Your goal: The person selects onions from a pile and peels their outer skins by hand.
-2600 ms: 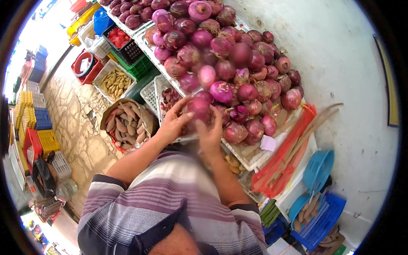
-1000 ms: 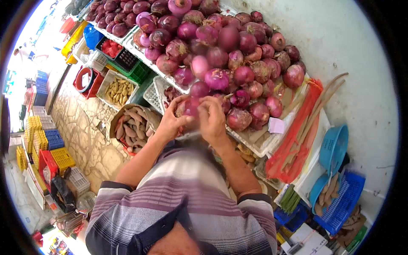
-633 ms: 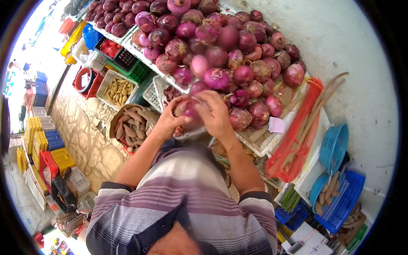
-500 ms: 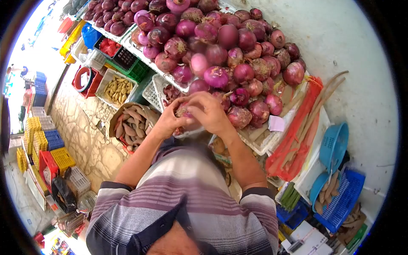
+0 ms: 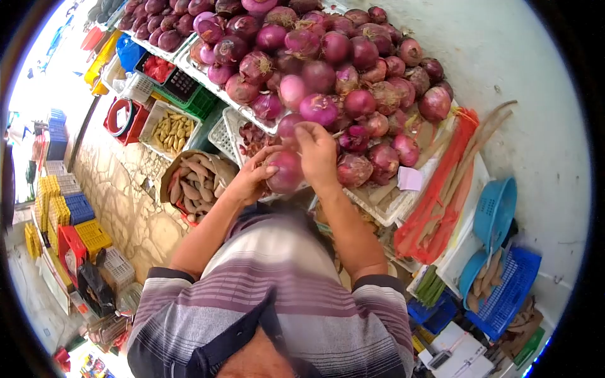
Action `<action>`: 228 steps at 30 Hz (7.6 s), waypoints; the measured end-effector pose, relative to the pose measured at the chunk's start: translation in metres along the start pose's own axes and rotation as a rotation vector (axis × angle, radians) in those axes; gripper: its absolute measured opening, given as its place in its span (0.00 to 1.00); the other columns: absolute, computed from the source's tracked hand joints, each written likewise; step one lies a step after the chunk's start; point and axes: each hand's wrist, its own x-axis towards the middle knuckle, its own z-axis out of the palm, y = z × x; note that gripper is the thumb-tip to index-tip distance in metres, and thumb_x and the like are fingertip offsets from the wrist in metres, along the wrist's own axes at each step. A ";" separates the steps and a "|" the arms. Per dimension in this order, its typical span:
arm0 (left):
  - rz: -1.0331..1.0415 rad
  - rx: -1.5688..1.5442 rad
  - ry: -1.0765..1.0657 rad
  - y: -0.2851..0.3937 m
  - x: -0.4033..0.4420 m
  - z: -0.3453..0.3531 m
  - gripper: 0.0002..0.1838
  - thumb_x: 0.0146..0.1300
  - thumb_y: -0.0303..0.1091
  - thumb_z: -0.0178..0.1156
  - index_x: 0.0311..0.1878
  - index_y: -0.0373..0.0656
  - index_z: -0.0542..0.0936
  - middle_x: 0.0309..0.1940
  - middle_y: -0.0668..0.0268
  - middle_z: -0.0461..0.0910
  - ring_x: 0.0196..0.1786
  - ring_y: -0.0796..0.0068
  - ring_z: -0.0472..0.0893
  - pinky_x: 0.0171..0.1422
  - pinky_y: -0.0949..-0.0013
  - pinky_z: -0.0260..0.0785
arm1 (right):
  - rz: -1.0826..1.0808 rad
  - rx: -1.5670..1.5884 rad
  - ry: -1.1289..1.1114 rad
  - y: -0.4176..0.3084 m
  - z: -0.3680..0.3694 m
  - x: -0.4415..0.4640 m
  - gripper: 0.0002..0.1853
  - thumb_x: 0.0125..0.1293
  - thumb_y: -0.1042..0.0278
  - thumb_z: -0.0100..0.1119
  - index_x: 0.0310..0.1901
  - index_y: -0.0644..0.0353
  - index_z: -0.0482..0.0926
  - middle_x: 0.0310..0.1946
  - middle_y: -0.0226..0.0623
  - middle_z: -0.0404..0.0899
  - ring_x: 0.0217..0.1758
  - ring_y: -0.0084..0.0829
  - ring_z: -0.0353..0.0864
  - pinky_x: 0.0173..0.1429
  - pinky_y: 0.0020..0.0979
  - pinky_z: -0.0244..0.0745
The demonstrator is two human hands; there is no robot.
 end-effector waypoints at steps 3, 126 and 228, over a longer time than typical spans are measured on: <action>0.000 -0.085 0.008 0.000 -0.006 0.001 0.39 0.64 0.37 0.69 0.76 0.42 0.64 0.66 0.57 0.74 0.65 0.61 0.79 0.68 0.54 0.77 | -0.201 -0.249 0.044 0.004 -0.005 -0.013 0.09 0.78 0.73 0.56 0.50 0.68 0.82 0.43 0.34 0.85 0.41 0.25 0.85 0.47 0.27 0.80; -0.188 -0.070 0.402 -0.013 -0.017 -0.006 0.28 0.79 0.60 0.48 0.64 0.45 0.75 0.52 0.60 0.83 0.51 0.64 0.84 0.46 0.55 0.82 | -0.086 -0.513 -0.364 0.055 -0.018 -0.057 0.31 0.65 0.69 0.63 0.70 0.65 0.71 0.64 0.46 0.76 0.64 0.37 0.78 0.70 0.35 0.71; 0.791 1.219 1.156 0.184 0.180 -0.182 0.32 0.78 0.53 0.47 0.73 0.38 0.70 0.78 0.49 0.66 0.79 0.46 0.65 0.81 0.39 0.45 | -0.363 -0.946 -0.089 -0.121 0.179 0.621 0.40 0.70 0.42 0.66 0.65 0.77 0.74 0.61 0.58 0.79 0.63 0.42 0.80 0.67 0.37 0.74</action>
